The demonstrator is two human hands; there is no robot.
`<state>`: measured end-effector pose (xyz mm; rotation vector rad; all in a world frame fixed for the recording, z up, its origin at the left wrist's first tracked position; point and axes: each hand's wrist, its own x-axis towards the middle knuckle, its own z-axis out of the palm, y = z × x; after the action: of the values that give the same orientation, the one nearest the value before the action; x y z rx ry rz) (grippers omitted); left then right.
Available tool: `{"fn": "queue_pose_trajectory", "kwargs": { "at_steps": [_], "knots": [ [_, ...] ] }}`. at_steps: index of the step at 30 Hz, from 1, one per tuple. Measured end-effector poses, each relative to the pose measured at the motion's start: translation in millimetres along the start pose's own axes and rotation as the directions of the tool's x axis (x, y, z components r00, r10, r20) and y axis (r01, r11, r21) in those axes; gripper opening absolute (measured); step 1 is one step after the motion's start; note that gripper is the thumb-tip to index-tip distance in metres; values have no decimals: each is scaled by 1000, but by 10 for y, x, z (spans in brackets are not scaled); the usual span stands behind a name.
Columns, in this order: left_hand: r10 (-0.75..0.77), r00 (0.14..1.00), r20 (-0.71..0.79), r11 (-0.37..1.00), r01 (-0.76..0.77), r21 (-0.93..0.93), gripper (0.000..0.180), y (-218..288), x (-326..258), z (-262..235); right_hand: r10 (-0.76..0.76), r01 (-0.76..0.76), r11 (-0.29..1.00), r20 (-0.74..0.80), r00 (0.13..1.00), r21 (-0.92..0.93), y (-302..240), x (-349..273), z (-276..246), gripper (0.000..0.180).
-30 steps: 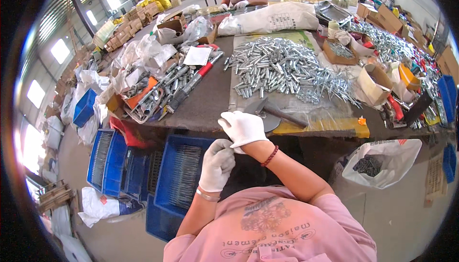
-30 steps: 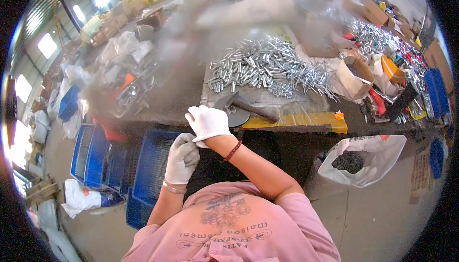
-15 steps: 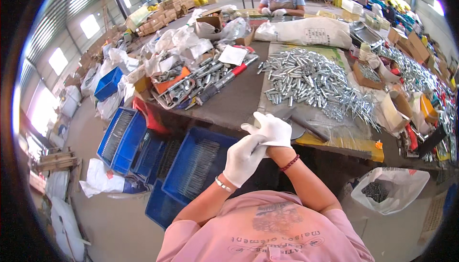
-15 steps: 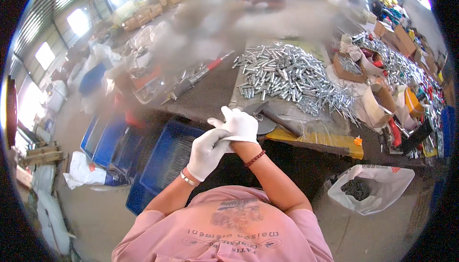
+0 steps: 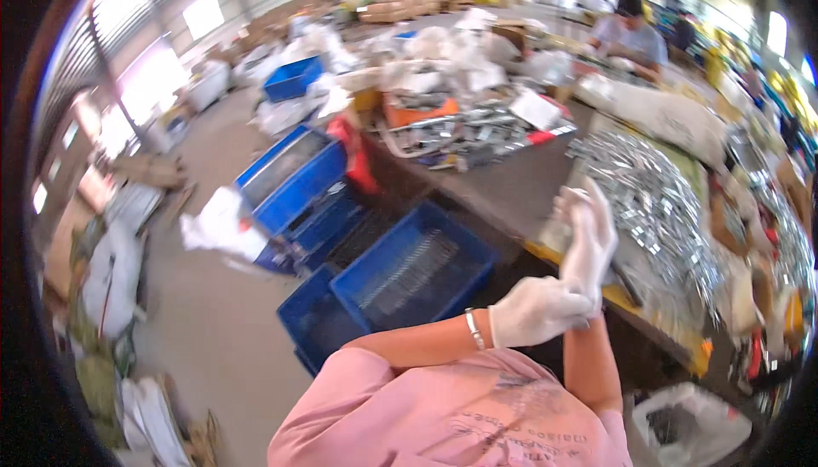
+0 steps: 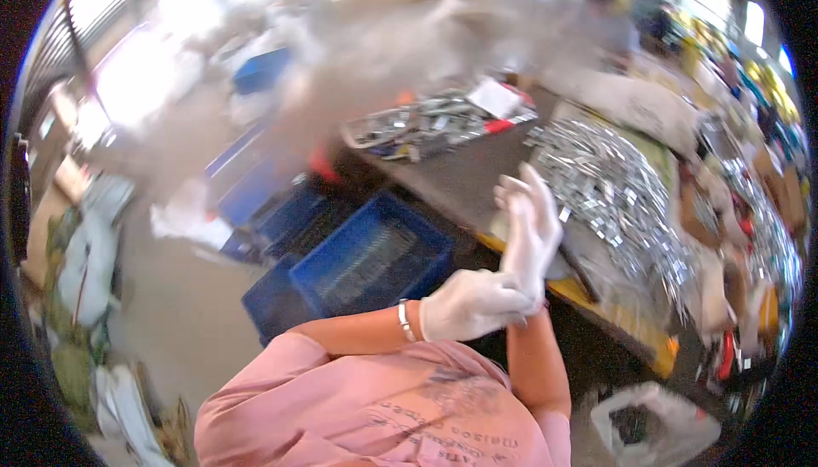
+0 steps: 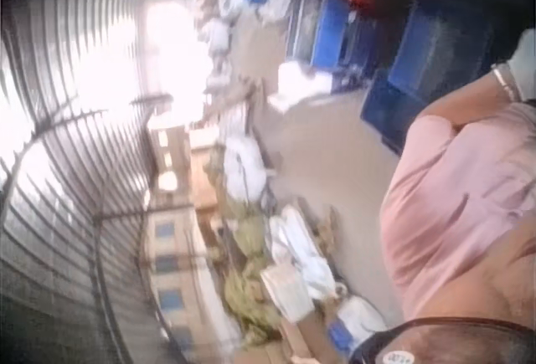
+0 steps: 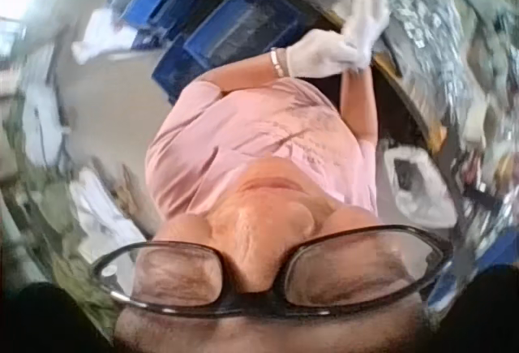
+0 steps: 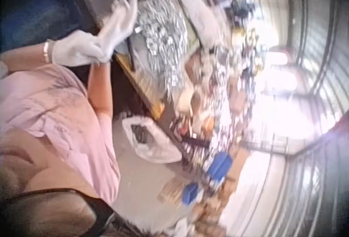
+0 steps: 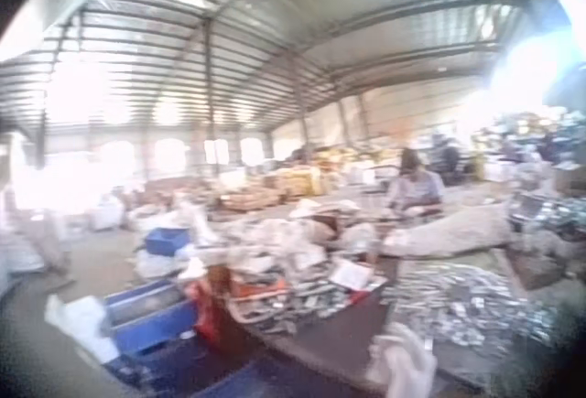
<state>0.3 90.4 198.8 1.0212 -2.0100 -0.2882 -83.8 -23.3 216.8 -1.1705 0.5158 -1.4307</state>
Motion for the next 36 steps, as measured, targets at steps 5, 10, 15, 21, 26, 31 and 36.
{"fn": "queue_pose_trajectory", "kwargs": {
  "at_steps": [5,10,15,21,26,31,36],
  "knots": [
    [-646,700,305,474,681,-559,25,-130,-118,-291,-239,240,970,28,971,-43,-185,-39,-70,60],
    [-459,869,188,771,494,-402,29,-205,-158,-54,-204,289,916,296,933,-280,-123,-263,-6,48],
    [-281,958,-60,877,231,-422,18,-245,-365,142,-155,225,956,325,933,-189,-76,-272,-41,47],
    [-62,996,60,911,81,-403,18,-266,-443,363,19,-53,997,480,877,57,293,-237,111,89],
    [-200,901,384,665,413,-622,20,-425,-516,263,88,-226,952,523,848,205,296,-221,7,73],
    [-434,775,459,447,628,-637,26,-684,-647,56,-74,-714,310,764,640,628,127,-363,-191,72],
    [-201,820,536,326,572,-752,27,-601,-651,-6,8,-858,452,961,276,243,51,-733,-76,72]
  ]
}}
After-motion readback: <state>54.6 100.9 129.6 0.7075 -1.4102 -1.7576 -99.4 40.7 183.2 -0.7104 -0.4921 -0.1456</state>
